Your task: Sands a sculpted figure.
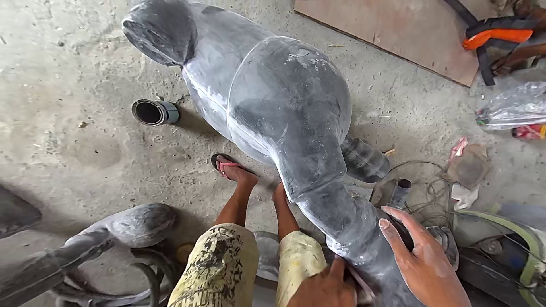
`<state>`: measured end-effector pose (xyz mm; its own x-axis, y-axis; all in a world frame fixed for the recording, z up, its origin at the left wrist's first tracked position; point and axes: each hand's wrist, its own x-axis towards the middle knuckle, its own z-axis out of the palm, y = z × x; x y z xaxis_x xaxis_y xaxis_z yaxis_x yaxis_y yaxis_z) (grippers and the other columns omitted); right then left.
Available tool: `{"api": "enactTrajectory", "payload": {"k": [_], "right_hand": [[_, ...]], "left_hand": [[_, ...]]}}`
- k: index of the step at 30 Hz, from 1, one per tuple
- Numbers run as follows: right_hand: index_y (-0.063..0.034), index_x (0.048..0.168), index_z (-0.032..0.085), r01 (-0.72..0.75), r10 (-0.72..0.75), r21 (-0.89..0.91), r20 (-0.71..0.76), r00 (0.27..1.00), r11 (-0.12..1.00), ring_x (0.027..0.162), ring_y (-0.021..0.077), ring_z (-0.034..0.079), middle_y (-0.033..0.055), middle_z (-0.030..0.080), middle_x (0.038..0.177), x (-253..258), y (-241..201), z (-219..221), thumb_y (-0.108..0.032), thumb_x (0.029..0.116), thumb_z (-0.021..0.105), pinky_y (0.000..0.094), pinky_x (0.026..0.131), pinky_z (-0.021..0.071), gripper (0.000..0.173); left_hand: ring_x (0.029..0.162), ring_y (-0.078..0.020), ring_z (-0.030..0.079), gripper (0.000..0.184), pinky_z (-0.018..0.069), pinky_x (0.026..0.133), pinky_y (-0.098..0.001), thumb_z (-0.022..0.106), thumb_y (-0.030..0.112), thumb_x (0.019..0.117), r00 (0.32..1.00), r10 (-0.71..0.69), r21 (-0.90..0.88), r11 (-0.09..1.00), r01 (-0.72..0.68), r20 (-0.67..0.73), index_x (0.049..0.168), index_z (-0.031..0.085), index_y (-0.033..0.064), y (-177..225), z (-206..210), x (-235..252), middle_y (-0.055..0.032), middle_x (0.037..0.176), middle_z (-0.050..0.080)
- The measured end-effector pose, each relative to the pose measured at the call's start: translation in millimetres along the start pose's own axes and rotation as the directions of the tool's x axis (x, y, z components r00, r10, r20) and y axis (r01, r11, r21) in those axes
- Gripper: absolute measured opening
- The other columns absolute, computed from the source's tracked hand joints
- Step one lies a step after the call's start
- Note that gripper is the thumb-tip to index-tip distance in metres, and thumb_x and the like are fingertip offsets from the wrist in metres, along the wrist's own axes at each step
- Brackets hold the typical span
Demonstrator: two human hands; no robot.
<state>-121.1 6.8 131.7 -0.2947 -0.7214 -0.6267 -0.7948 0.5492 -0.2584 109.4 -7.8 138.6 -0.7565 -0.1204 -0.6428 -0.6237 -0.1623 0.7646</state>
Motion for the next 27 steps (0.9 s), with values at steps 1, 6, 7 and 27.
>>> {"api": "enactTrajectory", "payload": {"k": [1, 6, 7, 27], "right_hand": [[-0.0263, 0.136, 0.066, 0.0, 0.0, -0.004, -0.002, 1.0, 1.0, 0.123, 0.0116, 0.063, -0.003, 0.069, 0.131, 0.6, 0.1, 1.1, -0.064, 0.0988, 0.046, 0.0445, 0.103, 0.0535, 0.057], [-0.0286, 0.137, 0.065, -0.031, 0.032, -0.05, 0.004, 0.999, 0.998, 0.126, 0.0162, 0.062, -0.0029, 0.068, 0.132, -4.3, -4.3, 8.0, -0.066, 0.1, 0.04, 0.0568, 0.108, 0.0466, 0.058], [-0.0285, 0.136, 0.066, -0.027, 0.027, -0.047, -0.004, 1.0, 0.999, 0.126, 0.0163, 0.062, -0.003, 0.069, 0.131, -3.1, -4.2, 7.3, -0.066, 0.0998, 0.041, 0.0571, 0.108, 0.0469, 0.058], [-0.0085, 0.126, 0.069, -0.011, 0.134, 0.771, -0.098, 0.986, 0.637, 0.115, 0.0165, 0.068, 0.0053, 0.072, 0.122, 18.6, -0.7, -46.8, -0.026, 0.1041, 0.057, 0.0413, 0.101, 0.0561, 0.03]], "left_hand": [[0.101, -0.0389, 0.069, 0.021, 0.0607, 0.072, -0.0538, 0.053, 0.005, 0.0991, 1.0, 0.009, 0.056, 0.998, -0.009, 0.012, 0.113, 0.068, -0.0004, 9.0, -6.4, -5.5, -0.0226, 0.128, 0.059], [0.104, -0.0443, 0.066, 0.021, 0.0553, 0.079, -0.0604, 0.057, 0.001, 0.0961, 0.953, -0.116, 0.138, 0.987, 0.08, 0.281, 0.116, 0.062, -0.0042, 16.4, -20.4, 9.4, -0.0257, 0.116, 0.065], [0.104, -0.0451, 0.066, 0.022, 0.0553, 0.08, -0.0606, 0.055, 0.001, 0.0975, 0.956, -0.099, 0.132, 0.989, 0.065, 0.276, 0.117, 0.062, -0.0056, 23.7, -25.0, 6.0, -0.027, 0.115, 0.065], [0.124, -0.0223, 0.065, 0.048, 0.0392, 0.116, -0.0538, 0.041, 0.043, 0.1048, 0.804, 0.58, 0.742, 0.595, -0.31, -0.13, 0.123, 0.071, 0.0096, -10.3, -151.0, 96.0, -0.0065, 0.128, 0.071]]}}
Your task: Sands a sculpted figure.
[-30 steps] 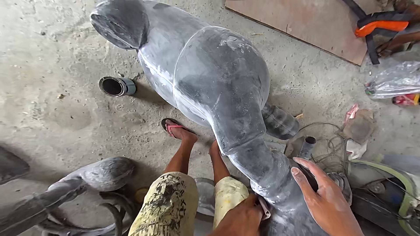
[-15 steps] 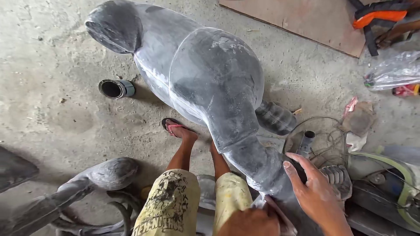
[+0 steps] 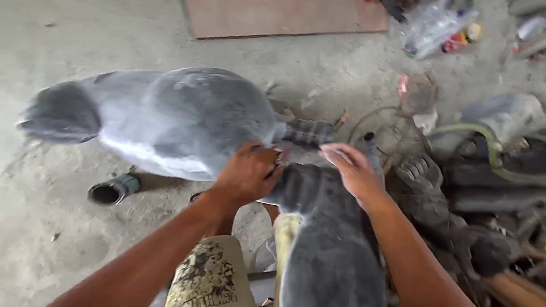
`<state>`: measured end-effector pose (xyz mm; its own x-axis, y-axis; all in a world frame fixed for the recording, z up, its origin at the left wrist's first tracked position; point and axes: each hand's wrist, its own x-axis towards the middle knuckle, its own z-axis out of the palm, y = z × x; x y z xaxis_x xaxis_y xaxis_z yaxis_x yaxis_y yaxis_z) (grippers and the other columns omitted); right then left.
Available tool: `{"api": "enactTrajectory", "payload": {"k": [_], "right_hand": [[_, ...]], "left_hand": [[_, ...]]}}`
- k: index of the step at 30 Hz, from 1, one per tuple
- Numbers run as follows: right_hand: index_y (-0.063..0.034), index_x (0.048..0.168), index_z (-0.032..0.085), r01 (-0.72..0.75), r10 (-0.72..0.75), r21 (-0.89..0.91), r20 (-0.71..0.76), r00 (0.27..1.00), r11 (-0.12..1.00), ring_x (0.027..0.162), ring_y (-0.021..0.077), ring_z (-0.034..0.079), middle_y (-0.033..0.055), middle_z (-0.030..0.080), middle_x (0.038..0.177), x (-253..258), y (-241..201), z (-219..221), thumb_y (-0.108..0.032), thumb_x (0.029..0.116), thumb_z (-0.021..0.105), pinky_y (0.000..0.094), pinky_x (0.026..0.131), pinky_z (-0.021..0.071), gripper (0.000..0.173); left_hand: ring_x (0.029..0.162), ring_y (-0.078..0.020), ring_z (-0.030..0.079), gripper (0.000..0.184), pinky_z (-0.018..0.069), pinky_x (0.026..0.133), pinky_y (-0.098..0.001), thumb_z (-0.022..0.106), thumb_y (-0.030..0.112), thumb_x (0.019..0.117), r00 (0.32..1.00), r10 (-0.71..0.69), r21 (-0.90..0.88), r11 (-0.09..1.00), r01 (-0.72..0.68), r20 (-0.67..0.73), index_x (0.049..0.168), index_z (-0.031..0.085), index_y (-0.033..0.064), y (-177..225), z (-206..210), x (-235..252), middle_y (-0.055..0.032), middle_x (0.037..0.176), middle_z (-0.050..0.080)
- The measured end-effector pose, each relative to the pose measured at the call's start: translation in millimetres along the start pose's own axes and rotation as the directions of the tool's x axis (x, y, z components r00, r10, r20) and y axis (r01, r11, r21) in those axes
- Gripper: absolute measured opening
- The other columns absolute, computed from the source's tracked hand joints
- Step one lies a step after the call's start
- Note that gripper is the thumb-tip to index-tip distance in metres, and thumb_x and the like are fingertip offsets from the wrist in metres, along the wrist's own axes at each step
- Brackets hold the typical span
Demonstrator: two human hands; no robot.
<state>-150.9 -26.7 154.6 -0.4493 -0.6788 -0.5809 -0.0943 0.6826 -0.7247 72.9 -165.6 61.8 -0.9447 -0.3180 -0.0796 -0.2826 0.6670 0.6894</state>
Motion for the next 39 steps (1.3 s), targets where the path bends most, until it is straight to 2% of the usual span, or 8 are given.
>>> {"api": "enactTrajectory", "payload": {"k": [4, 8, 14, 18, 23, 26, 33, 39], "right_hand": [[-0.0019, 0.134, 0.063, -0.063, 0.032, 0.245, 0.128, 0.991, 0.968, 0.12, 0.0198, 0.066, 0.0118, 0.068, 0.131, 5.6, -1.9, -18.5, -0.026, 0.1074, 0.051, 0.0412, 0.106, 0.0526, 0.038], [-0.0003, 0.132, 0.064, 0.03, -0.057, 0.248, 0.1, 0.993, 0.968, 0.12, 0.0225, 0.064, 0.0146, 0.065, 0.133, -12.0, 2.1, -47.0, -0.023, 0.1087, 0.051, 0.0431, 0.102, 0.0524, 0.035], [-0.0002, 0.133, 0.061, 0.104, 0.14, 0.401, -0.533, 0.835, 0.91, 0.107, 0.0209, 0.07, 0.014, 0.07, 0.121, -152.2, 106.5, -80.4, -0.022, 0.1082, 0.05, 0.0409, 0.095, 0.0579, 0.035], [-0.0046, 0.131, 0.063, -0.197, 0.568, 0.562, -0.622, 0.54, 0.803, 0.109, 0.0237, 0.07, 0.014, 0.07, 0.121, -294.1, 238.0, 17.2, -0.034, 0.1069, 0.05, 0.0467, 0.096, 0.0584, 0.04], [-0.0026, 0.134, 0.063, -0.433, 0.954, 0.851, -0.287, 0.092, 0.298, 0.12, 0.032, 0.065, 0.0206, 0.066, 0.129, -414.8, 334.3, 256.5, -0.033, 0.1039, 0.056, 0.0513, 0.105, 0.0511, 0.043], [-0.0022, 0.136, 0.06, -0.525, 0.988, 0.838, -0.15, 0.044, 0.15, 0.121, 0.0317, 0.064, 0.0202, 0.066, 0.129, -417.7, 329.5, 354.3, -0.035, 0.0982, 0.065, 0.0505, 0.106, 0.0499, 0.051], [-0.0049, 0.16, 0.022, -0.688, 0.999, 0.724, 0.013, -0.048, -0.043, 0.125, 0.0407, 0.061, 0.0282, 0.051, 0.145, -368.7, 309.4, 418.3, -0.046, 0.0884, 0.076, 0.0537, 0.102, 0.0528, 0.099], [0.0057, 0.151, 0.037, -0.623, 0.955, 0.742, -0.295, 0.028, 0.248, 0.124, 0.0477, 0.059, 0.0351, 0.056, 0.137, -392.1, 311.6, 394.2, -0.038, 0.09, 0.076, 0.0622, 0.104, 0.0485, 0.084]], "left_hand": [[0.139, -0.0252, 0.052, 0.124, 0.0304, 0.121, -0.0587, 0.051, 0.096, 0.0638, 0.954, 0.243, 0.146, 0.952, -0.269, 0.174, 0.155, 0.045, 0.0128, -10.3, -10.3, -3.6, -0.0075, 0.15, 0.056], [0.148, -0.0305, 0.041, 0.138, 0.0267, 0.119, -0.0635, 0.07, 0.086, 0.0488, 0.919, 0.179, 0.283, 0.916, -0.286, 0.351, 0.162, 0.032, 0.0161, -12.8, -8.8, 1.0, -0.0089, 0.158, 0.047], [0.143, -0.0381, 0.046, 0.13, 0.0207, 0.119, -0.0685, 0.084, 0.071, 0.0487, 0.902, 0.028, 0.271, 0.949, -0.159, 0.431, 0.158, 0.039, 0.0152, 7.8, -24.7, 7.3, -0.0188, 0.152, 0.05], [0.136, -0.0398, 0.052, 0.125, 0.028, 0.118, -0.0632, 0.086, 0.061, 0.0475, 0.891, 0.083, 0.253, 0.943, -0.215, 0.447, 0.153, 0.044, 0.0089, 1.4, -29.7, 15.5, -0.0215, 0.147, 0.054], [0.13, -0.0407, 0.055, 0.085, 0.0416, 0.11, -0.049, 0.079, 0.021, 0.0688, 0.879, -0.009, 0.161, 0.984, -0.077, 0.477, 0.14, 0.048, -0.0117, 56.9, -37.8, -0.3, -0.0321, 0.137, 0.056], [0.136, -0.0344, 0.051, 0.048, 0.0374, 0.115, -0.0352, 0.057, 0.01, 0.0991, 0.803, -0.195, 0.21, 0.974, 0.088, 0.563, 0.136, 0.05, -0.0201, 91.5, -43.4, -7.7, -0.0346, 0.142, 0.052], [0.142, -0.0392, 0.045, 0.065, 0.0347, 0.118, -0.0478, 0.062, 0.022, 0.0934, 0.929, -0.109, 0.336, 0.942, -0.017, 0.353, 0.146, 0.042, -0.0122, 3.6, -37.5, -6.1, -0.0332, 0.146, 0.048], [0.123, -0.0409, 0.061, 0.128, 0.0404, 0.109, -0.0629, 0.076, 0.081, 0.0452, 0.943, 0.037, 0.494, 0.845, -0.206, 0.33, 0.15, 0.05, 0.0113, 4.6, -22.5, -0.4, -0.0188, 0.134, 0.065]]}}
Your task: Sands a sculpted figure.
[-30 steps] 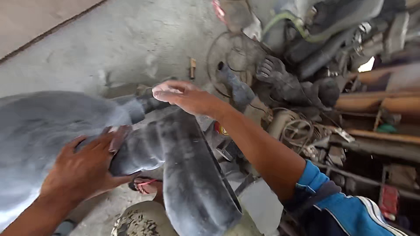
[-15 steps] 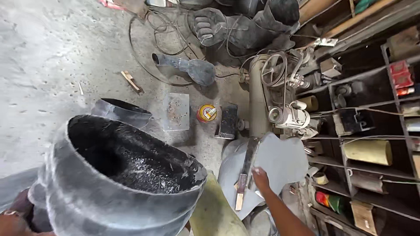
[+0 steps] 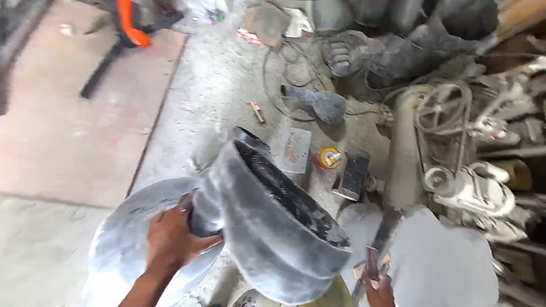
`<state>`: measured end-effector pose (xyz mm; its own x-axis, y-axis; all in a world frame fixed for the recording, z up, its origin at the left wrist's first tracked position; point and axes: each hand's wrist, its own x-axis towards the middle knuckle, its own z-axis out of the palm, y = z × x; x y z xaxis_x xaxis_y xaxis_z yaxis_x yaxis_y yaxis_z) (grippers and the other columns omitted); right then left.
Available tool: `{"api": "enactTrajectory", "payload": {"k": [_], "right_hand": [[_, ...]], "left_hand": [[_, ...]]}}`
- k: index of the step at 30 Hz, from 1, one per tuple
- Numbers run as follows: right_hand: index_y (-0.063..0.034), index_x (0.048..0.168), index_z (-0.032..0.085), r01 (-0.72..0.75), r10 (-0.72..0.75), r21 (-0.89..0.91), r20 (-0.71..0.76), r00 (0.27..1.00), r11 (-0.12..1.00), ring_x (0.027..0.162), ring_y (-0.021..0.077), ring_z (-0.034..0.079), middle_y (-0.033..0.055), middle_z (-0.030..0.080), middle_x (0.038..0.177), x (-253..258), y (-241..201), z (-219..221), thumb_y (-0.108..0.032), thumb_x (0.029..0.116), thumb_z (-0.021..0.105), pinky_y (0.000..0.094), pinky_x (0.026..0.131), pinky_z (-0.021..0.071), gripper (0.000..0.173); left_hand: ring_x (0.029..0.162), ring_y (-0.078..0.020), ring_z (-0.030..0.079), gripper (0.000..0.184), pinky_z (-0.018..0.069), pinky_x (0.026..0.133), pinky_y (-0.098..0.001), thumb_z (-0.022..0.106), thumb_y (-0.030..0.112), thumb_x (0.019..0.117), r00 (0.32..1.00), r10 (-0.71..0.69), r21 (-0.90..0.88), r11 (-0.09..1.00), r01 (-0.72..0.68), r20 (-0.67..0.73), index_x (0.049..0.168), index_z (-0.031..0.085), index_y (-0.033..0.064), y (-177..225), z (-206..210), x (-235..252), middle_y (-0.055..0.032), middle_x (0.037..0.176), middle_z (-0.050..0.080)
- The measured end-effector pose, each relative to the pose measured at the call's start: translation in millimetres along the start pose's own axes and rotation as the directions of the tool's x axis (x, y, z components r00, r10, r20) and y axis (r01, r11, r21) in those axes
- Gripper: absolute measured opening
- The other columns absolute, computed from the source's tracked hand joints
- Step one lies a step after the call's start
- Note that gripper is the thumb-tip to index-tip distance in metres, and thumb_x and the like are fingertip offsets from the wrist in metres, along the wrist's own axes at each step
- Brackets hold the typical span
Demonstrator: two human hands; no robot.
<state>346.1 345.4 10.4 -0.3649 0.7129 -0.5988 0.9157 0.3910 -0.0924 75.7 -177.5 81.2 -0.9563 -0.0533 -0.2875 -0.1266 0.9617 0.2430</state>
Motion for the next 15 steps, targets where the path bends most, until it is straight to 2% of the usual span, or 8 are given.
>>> {"api": "enactTrajectory", "payload": {"k": [1, 3, 5, 7, 10, 12, 14, 15], "right_hand": [[0.0077, 0.146, 0.043, 0.081, -0.078, 0.096, -0.038, 0.996, 0.992, 0.119, 0.0453, 0.062, 0.0346, 0.058, 0.133, 2.9, -9.0, -15.6, -0.032, 0.0911, 0.075, 0.0609, 0.101, 0.0507, 0.075], [0.0061, 0.145, 0.039, 0.2, -0.196, 0.25, -0.044, 0.98, 0.947, 0.09, 0.0335, 0.069, 0.0297, 0.061, 0.121, 4.9, -48.7, -56.1, -0.024, 0.0966, 0.066, 0.0528, 0.078, 0.0599, 0.063], [0.0059, 0.146, 0.038, 0.352, -0.356, 0.296, -0.044, 0.934, 0.888, 0.08, 0.0239, 0.064, 0.0247, 0.058, 0.118, 3.6, -110.9, -105.6, -0.019, 0.1007, 0.055, 0.0446, 0.068, 0.0578, 0.055], [0.0058, 0.147, 0.037, 0.537, -0.558, 0.298, -0.015, 0.829, 0.789, 0.072, 0.0125, 0.058, 0.0148, 0.059, 0.113, 3.9, -186.9, -154.3, -0.018, 0.1033, 0.047, 0.0341, 0.061, 0.054, 0.05], [-0.0022, 0.147, 0.036, 0.708, -0.766, 0.294, 0.209, 0.608, 0.642, 0.06, 0.0034, 0.05, -0.0036, 0.059, 0.092, -18.4, -327.2, -211.4, -0.025, 0.1029, 0.042, 0.0238, 0.049, 0.0451, 0.05], [-0.0048, 0.15, 0.03, 0.811, -0.804, 0.232, 0.432, 0.409, 0.537, 0.058, -0.0006, 0.046, -0.0103, 0.054, 0.087, -62.3, -422.1, -223.5, -0.038, 0.1021, 0.042, 0.0195, 0.048, 0.0413, 0.06], [-0.0059, 0.153, 0.034, 0.932, -0.741, 0.162, 0.656, 0.144, 0.324, 0.063, 0.0017, 0.047, -0.0071, 0.056, 0.092, -108.7, -493.6, -214.3, -0.052, 0.1031, 0.043, 0.0219, 0.052, 0.0412, 0.068], [-0.0081, 0.154, 0.039, 0.975, -0.639, 0.119, 0.768, 0.031, 0.19, 0.071, 0.0058, 0.053, -0.0014, 0.061, 0.101, -130.7, -521.7, -204.0, -0.059, 0.1036, 0.039, 0.0274, 0.06, 0.0468, 0.071]], "left_hand": [[0.127, -0.0363, 0.06, 0.131, 0.0377, 0.113, -0.0613, 0.074, 0.086, 0.0453, 1.0, 0.01, -0.009, 1.0, -0.011, -0.019, 0.153, 0.047, 0.0156, -0.4, 4.8, -0.7, -0.0142, 0.138, 0.064], [0.135, -0.0286, 0.056, 0.133, 0.0331, 0.118, -0.0591, 0.07, 0.091, 0.0466, 0.998, 0.023, -0.022, 0.999, -0.025, -0.054, 0.156, 0.044, 0.0192, 0.6, 15.9, -3.3, -0.0085, 0.146, 0.06], [0.141, -0.0253, 0.051, 0.131, 0.03, 0.12, -0.0593, 0.07, 0.09, 0.0488, 0.998, 0.015, -0.054, 0.998, -0.019, -0.068, 0.156, 0.044, 0.0193, 6.1, 22.8, -8.0, -0.0066, 0.149, 0.057], [0.142, -0.0244, 0.049, 0.126, 0.0297, 0.121, -0.0604, 0.072, 0.088, 0.0497, 0.997, 0.001, -0.09, 0.996, -0.008, -0.074, 0.152, 0.049, 0.0183, 14.8, 27.4, -11.9, -0.0061, 0.148, 0.058], [0.146, -0.0236, 0.044, 0.124, 0.025, 0.123, -0.0599, 0.072, 0.085, 0.0533, 0.999, -0.015, -0.114, 0.993, 0.018, 0.035, 0.154, 0.047, 0.0172, 27.2, 31.4, -18.0, -0.0056, 0.151, 0.055], [0.147, -0.0237, 0.043, 0.117, 0.0217, 0.123, -0.0608, 0.074, 0.081, 0.0562, 0.998, 0.006, -0.157, 0.988, 0.004, 0.06, 0.15, 0.051, 0.0158, 33.5, 38.1, -22.2, -0.0063, 0.152, 0.055], [0.146, -0.0234, 0.045, 0.112, 0.022, 0.123, -0.061, 0.075, 0.08, 0.0563, 0.999, 0.032, -0.177, 0.984, -0.025, 0.038, 0.146, 0.056, 0.0153, 39.6, 46.3, -26.7, -0.0056, 0.151, 0.056], [0.146, -0.0238, 0.045, 0.11, 0.0215, 0.123, -0.0615, 0.077, 0.078, 0.0565, 0.998, 0.041, -0.191, 0.981, -0.033, 0.039, 0.144, 0.057, 0.0149, 42.3, 48.9, -27.8, -0.0055, 0.15, 0.057]]}}
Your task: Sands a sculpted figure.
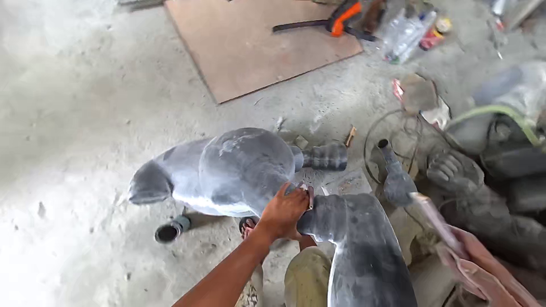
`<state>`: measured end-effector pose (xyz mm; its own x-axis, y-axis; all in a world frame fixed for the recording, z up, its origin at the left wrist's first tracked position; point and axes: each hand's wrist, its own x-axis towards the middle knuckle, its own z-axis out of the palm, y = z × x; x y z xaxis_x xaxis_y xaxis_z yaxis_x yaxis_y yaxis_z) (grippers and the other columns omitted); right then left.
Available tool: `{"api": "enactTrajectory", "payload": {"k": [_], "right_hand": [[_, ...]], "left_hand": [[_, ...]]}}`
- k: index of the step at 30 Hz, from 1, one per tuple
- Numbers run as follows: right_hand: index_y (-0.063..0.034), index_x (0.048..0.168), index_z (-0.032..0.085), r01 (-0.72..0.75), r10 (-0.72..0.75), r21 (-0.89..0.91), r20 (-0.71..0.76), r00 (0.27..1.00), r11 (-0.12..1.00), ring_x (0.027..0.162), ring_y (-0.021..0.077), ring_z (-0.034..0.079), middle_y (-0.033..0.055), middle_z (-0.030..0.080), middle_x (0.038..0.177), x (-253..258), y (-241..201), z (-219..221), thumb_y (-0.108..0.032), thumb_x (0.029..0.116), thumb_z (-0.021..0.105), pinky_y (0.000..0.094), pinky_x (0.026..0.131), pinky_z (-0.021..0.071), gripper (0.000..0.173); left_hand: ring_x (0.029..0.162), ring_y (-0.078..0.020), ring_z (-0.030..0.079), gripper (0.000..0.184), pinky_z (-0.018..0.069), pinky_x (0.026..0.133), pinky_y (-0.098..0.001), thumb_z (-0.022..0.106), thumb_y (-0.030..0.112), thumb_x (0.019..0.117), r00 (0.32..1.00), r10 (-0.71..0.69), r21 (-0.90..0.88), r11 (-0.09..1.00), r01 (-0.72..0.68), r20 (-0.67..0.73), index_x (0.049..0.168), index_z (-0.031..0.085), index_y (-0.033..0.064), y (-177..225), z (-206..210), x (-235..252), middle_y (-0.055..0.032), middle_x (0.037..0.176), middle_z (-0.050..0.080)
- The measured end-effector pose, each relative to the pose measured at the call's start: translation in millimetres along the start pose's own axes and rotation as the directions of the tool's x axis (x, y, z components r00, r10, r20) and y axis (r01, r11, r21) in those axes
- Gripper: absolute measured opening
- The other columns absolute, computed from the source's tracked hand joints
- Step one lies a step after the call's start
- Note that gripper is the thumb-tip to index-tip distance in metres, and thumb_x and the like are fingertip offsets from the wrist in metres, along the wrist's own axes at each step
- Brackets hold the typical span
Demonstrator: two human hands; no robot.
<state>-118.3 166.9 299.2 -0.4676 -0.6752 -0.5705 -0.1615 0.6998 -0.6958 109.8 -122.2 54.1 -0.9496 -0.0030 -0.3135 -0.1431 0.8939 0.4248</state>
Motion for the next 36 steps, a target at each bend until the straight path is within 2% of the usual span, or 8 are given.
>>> {"api": "enactTrajectory", "payload": {"k": [3, 10, 16, 19, 24, 29, 32, 36], "right_hand": [[-0.0234, 0.157, 0.044, 0.209, -0.028, -0.326, 0.483, 0.875, 0.922, 0.115, 0.0164, 0.066, 0.0055, 0.063, 0.139, 63.8, -58.1, 5.2, -0.055, 0.1068, 0.039, 0.0449, 0.097, 0.0558, 0.06], [-0.0332, 0.145, 0.053, 0.635, 0.174, -0.638, 0.752, 0.636, 0.435, 0.093, 0.0327, 0.071, 0.0063, 0.066, 0.124, 141.0, -99.0, 68.1, -0.046, 0.0971, 0.064, 0.0592, 0.068, 0.0577, 0.05], [-0.0369, 0.156, 0.041, 0.615, 0.494, -0.719, 0.683, 0.538, 0.324, 0.11, 0.0344, 0.069, 0.0101, 0.07, 0.125, 176.7, -126.7, 92.5, -0.059, 0.097, 0.054, 0.0629, 0.091, 0.0531, 0.064], [-0.0326, 0.146, 0.054, 0.74, 0.41, -0.639, 0.744, 0.527, 0.209, 0.092, 0.0366, 0.072, 0.0092, 0.074, 0.111, 181.2, -132.9, 100.3, -0.045, 0.0956, 0.063, 0.0634, 0.074, 0.0559, 0.052], [-0.041, 0.135, 0.062, 0.864, 0.43, -0.502, 0.785, 0.446, 0.022, 0.078, 0.0351, 0.07, 0.008, 0.066, 0.123, 189.5, -143.0, 117.6, -0.023, 0.0987, 0.056, 0.0556, 0.056, 0.0544, 0.041], [-0.0336, 0.151, 0.049, 0.777, 0.454, -0.592, 0.765, 0.457, 0.214, 0.087, 0.0345, 0.072, 0.0104, 0.073, 0.106, 209.0, -159.2, 120.5, -0.042, 0.1006, 0.049, 0.0612, 0.069, 0.0559, 0.051], [-0.046, 0.155, 0.04, 0.686, 0.542, -0.629, 0.743, 0.392, 0.366, 0.089, 0.028, 0.072, 0.0087, 0.074, 0.105, 214.6, -158.6, 120.9, -0.054, 0.0998, 0.05, 0.0575, 0.075, 0.0568, 0.057], [-0.0409, 0.154, 0.046, 0.71, 0.735, -0.639, 0.627, 0.258, 0.296, 0.103, 0.0297, 0.072, 0.0097, 0.074, 0.113, 208.6, -156.1, 125.6, -0.063, 0.1022, 0.043, 0.0594, 0.089, 0.0548, 0.056]], "left_hand": [[0.144, -0.0262, 0.047, 0.104, 0.0237, 0.121, -0.0635, 0.082, 0.071, 0.057, 0.999, 0.027, -0.054, 0.998, -0.029, -0.035, 0.141, 0.059, 0.0135, 3.8, 5.3, -2.7, -0.0078, 0.148, 0.058], [0.131, -0.0264, 0.058, 0.108, 0.0296, 0.12, -0.0606, 0.09, 0.066, 0.0407, 0.98, -0.01, -0.08, 0.997, -0.006, -0.199, 0.132, 0.064, 0.0139, -6.5, -12.1, 6.9, -0.0055, 0.13, 0.068], [0.122, -0.0272, 0.061, 0.102, 0.0274, 0.121, -0.0587, 0.092, 0.06, 0.0405, 0.985, -0.018, -0.096, 0.995, 0.002, -0.169, 0.127, 0.066, 0.0137, -12.1, -30.3, 4.7, -0.0054, 0.118, 0.07], [0.126, -0.0281, 0.059, 0.101, 0.0239, 0.122, -0.0584, 0.092, 0.059, 0.0425, 0.988, -0.018, -0.117, 0.993, 0.0, -0.153, 0.129, 0.063, 0.0148, -15.9, -28.4, 8.6, -0.0059, 0.121, 0.069], [0.119, -0.0294, 0.061, 0.091, 0.0256, 0.121, -0.0567, 0.092, 0.054, 0.0487, 0.983, -0.02, -0.126, 0.992, -0.003, -0.183, 0.125, 0.064, 0.013, -20.3, -29.3, 11.3, -0.0076, 0.114, 0.069], [0.117, -0.025, 0.062, 0.076, 0.0275, 0.12, -0.052, 0.091, 0.041, 0.0559, 0.974, -0.022, -0.146, 0.989, -0.011, -0.227, 0.122, 0.068, 0.0117, -17.5, -31.8, 1.6, -0.005, 0.111, 0.071], [0.116, -0.0237, 0.062, 0.068, 0.0284, 0.12, -0.0505, 0.088, 0.035, 0.0601, 0.971, -0.009, -0.146, 0.989, -0.026, -0.237, 0.121, 0.068, 0.0116, -17.5, -32.5, -0.1, -0.0047, 0.11, 0.071], [0.119, -0.0279, 0.061, 0.065, 0.02, 0.124, -0.0544, 0.089, 0.034, 0.0635, 0.981, -0.019, -0.21, 0.977, -0.023, -0.194, 0.121, 0.068, 0.0123, -21.0, -29.7, 6.8, -0.0068, 0.112, 0.07]]}}
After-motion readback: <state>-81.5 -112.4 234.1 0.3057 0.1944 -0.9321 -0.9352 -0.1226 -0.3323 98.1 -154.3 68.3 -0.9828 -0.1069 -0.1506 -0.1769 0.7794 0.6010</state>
